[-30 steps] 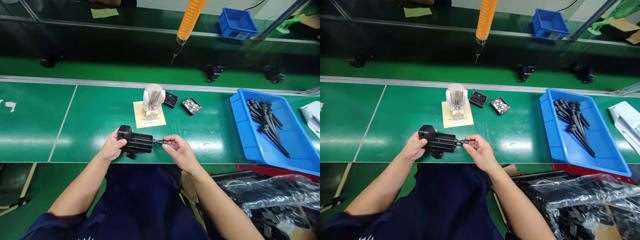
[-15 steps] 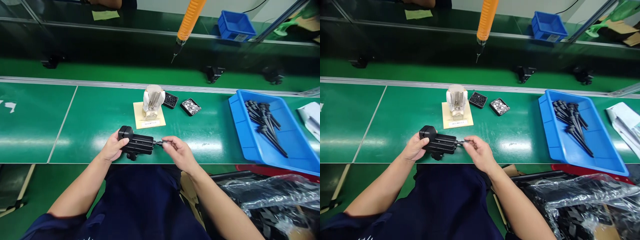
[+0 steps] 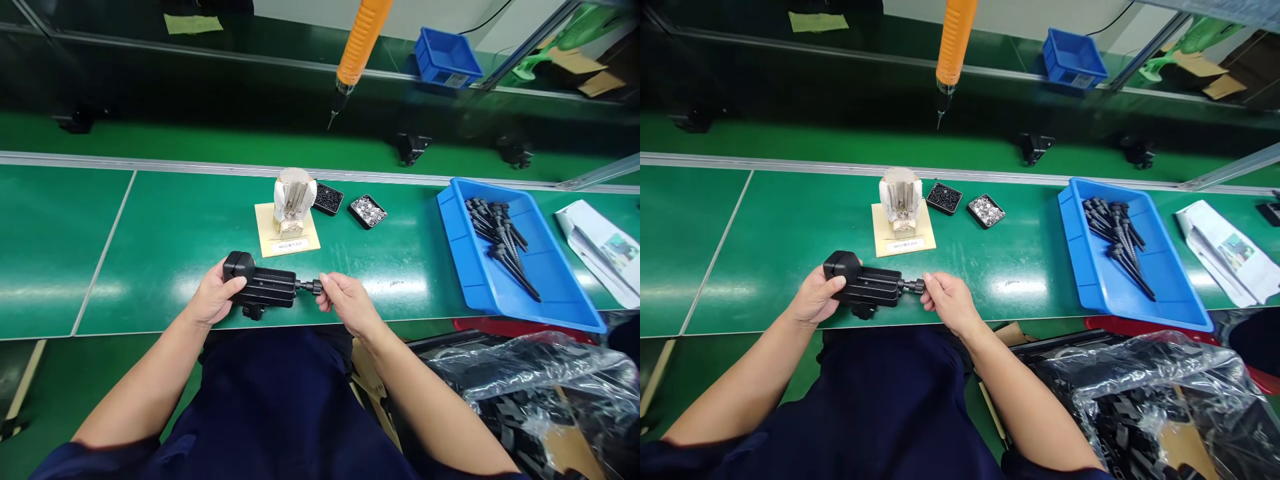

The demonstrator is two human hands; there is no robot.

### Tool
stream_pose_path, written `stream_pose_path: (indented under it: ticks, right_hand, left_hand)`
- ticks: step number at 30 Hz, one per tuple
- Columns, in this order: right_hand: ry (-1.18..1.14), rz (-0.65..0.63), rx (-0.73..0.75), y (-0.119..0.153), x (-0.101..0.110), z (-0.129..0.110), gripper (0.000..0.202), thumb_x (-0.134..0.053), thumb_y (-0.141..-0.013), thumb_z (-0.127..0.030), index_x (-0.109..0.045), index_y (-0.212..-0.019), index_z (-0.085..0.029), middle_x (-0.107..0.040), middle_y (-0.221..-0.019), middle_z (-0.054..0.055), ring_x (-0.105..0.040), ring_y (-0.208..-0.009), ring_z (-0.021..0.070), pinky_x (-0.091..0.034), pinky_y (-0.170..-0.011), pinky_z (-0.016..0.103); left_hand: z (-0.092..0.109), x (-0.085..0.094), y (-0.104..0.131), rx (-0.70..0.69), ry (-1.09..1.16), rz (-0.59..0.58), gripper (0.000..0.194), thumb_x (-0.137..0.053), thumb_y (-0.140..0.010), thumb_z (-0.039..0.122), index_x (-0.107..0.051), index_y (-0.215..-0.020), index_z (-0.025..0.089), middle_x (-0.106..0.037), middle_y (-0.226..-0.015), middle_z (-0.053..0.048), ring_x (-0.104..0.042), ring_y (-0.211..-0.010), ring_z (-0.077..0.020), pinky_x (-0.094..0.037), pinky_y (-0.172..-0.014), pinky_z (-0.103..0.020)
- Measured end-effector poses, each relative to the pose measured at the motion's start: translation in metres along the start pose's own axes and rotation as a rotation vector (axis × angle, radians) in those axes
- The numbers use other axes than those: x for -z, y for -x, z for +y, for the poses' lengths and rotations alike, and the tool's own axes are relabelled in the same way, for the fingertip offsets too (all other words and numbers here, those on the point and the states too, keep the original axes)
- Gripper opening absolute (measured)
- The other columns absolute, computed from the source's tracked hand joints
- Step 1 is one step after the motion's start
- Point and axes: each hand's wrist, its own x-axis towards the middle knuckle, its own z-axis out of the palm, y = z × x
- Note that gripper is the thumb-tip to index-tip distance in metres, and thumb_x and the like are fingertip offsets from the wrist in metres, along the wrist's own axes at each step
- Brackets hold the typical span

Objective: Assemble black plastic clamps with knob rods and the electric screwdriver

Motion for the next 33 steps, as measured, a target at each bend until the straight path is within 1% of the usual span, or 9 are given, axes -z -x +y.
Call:
stream_pose_path:
  ticks: [3,7,11,16,19,23,27,31,33]
  right_hand:
    - [-0.071,0.027,0.068,-0.001,0.0,-0.001,0.056,-0.08,-0.07,-0.065,-0.06,-0.097,-0.021,-0.067,-0.085,0.003,-0.064,-0.074,0.0154,-0.054,-0.063,0.028]
    - [0.051,-0.079,-0.115,0.0,-0.002,0.001,0.059,-0.057,-0.083,-0.076,-0.061,-0.093,-0.018,-0.059,-0.065,0.001,-0.055,-0.054,0.013,-0.045,-0.049,0.026]
    - [-0.031,0.018,0.084,0.001,-0.004,0.003,0.064,-0.085,-0.064,-0.059,-0.057,-0.108,-0.023,-0.065,-0.096,0.003,-0.063,-0.081,0.0152,-0.054,-0.069,0.028]
    - [0.026,-0.044,0.006,0.001,-0.005,0.001,0.052,-0.061,-0.084,-0.069,-0.059,-0.102,-0.02,-0.063,-0.076,0.002,-0.058,-0.063,0.0141,-0.05,-0.059,0.029]
    - [-0.014,-0.023,0.118,0.001,-0.005,-0.002,0.059,-0.079,-0.073,-0.059,-0.057,-0.113,-0.022,-0.066,-0.101,0.006,-0.063,-0.077,0.0148,-0.054,-0.068,0.029]
    - [0.046,-0.052,0.024,-0.001,-0.007,-0.005,0.05,-0.063,-0.085,-0.065,-0.06,-0.105,-0.02,-0.066,-0.085,0.006,-0.062,-0.071,0.0162,-0.054,-0.065,0.031]
    - [-0.018,0.009,0.148,-0.002,-0.009,-0.007,0.058,-0.08,-0.072,-0.056,-0.056,-0.114,-0.023,-0.065,-0.111,0.009,-0.064,-0.098,0.0201,-0.056,-0.076,0.032]
    - [0.015,-0.042,0.03,-0.003,-0.01,-0.008,0.048,-0.064,-0.084,-0.065,-0.059,-0.101,-0.02,-0.063,-0.08,0.003,-0.06,-0.067,0.0148,-0.05,-0.059,0.029]
    - [-0.004,-0.035,0.122,-0.003,-0.01,-0.008,0.048,-0.073,-0.078,-0.06,-0.059,-0.103,-0.021,-0.065,-0.087,0.004,-0.062,-0.075,0.0153,-0.053,-0.065,0.029]
  left_hand:
    - [0.0,-0.001,0.001,-0.014,-0.024,-0.012,0.066,-0.097,-0.051,0.042,-0.067,-0.103,0.012,-0.065,-0.087,-0.005,-0.062,-0.079,-0.0158,-0.052,-0.07,-0.026]
    - [-0.001,-0.002,0.0,-0.025,-0.028,-0.013,0.065,-0.096,-0.053,0.041,-0.067,-0.104,0.013,-0.066,-0.089,-0.005,-0.061,-0.079,-0.0155,-0.053,-0.072,-0.027]
    - [-0.001,-0.001,-0.001,-0.048,-0.003,-0.009,0.064,-0.096,-0.054,0.042,-0.068,-0.105,0.013,-0.065,-0.09,-0.005,-0.061,-0.081,-0.0157,-0.053,-0.075,-0.028]
    - [0.001,-0.004,0.0,-0.037,0.003,-0.006,0.063,-0.096,-0.054,0.04,-0.068,-0.103,0.013,-0.065,-0.088,-0.004,-0.061,-0.078,-0.0154,-0.051,-0.073,-0.028]
    - [0.002,-0.006,0.0,-0.032,0.026,0.009,0.065,-0.096,-0.053,0.04,-0.067,-0.104,0.013,-0.067,-0.091,-0.006,-0.063,-0.083,-0.0174,-0.052,-0.076,-0.029]
    - [0.002,-0.007,0.0,-0.032,0.011,-0.007,0.063,-0.096,-0.054,0.041,-0.067,-0.103,0.013,-0.066,-0.089,-0.005,-0.063,-0.081,-0.0169,-0.053,-0.074,-0.028]
    - [0.003,-0.007,0.0,-0.048,0.016,-0.014,0.065,-0.096,-0.055,0.042,-0.066,-0.105,0.013,-0.067,-0.092,-0.006,-0.063,-0.084,-0.0174,-0.053,-0.077,-0.029]
    - [0.005,-0.008,-0.001,-0.044,0.004,-0.011,0.066,-0.096,-0.054,0.042,-0.066,-0.106,0.013,-0.066,-0.09,-0.005,-0.062,-0.083,-0.0161,-0.052,-0.075,-0.028]
    - [0.005,-0.009,-0.001,-0.043,0.011,0.0,0.067,-0.096,-0.053,0.042,-0.066,-0.106,0.013,-0.067,-0.093,-0.005,-0.063,-0.085,-0.0164,-0.052,-0.078,-0.028]
